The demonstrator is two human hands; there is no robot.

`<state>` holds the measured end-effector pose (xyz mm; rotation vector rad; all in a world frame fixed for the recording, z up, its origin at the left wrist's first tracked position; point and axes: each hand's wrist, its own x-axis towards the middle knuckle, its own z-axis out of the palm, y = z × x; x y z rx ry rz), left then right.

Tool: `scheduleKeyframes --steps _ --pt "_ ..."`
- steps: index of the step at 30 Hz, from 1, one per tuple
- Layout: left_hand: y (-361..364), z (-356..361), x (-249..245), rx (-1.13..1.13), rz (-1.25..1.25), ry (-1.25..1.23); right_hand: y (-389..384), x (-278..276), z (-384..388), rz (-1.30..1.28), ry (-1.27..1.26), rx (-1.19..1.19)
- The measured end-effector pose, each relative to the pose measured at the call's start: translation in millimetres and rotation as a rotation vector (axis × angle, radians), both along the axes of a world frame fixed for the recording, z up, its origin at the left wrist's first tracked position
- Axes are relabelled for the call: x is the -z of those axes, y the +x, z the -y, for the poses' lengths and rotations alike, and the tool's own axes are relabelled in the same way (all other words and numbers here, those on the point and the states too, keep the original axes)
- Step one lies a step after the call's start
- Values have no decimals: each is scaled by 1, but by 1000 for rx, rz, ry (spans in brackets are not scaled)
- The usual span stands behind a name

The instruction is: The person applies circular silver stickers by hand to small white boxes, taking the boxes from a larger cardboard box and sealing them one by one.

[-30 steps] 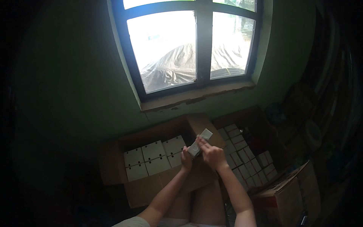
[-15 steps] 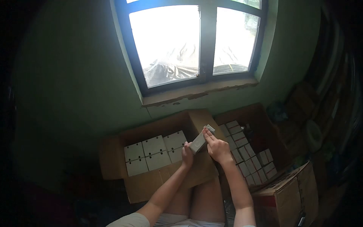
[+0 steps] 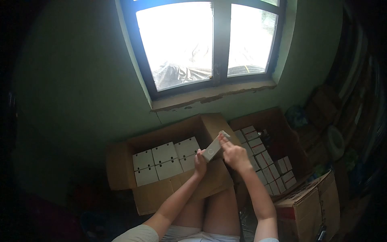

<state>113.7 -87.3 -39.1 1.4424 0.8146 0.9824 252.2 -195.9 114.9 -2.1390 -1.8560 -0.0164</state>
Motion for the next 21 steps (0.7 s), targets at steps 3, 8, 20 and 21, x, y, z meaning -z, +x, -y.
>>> scheduleKeyframes --steps 3,8,20,21 --pt "11 14 -25 -207 218 9 -38 12 10 21 72 -270" --pt "6 -1 7 -91 160 -4 -20 8 3 44 85 -203" --pt "9 2 0 -146 138 -32 -26 7 2 -26 41 -213" --pt "8 -1 6 -89 104 -44 -15 9 -2 0 81 -150"
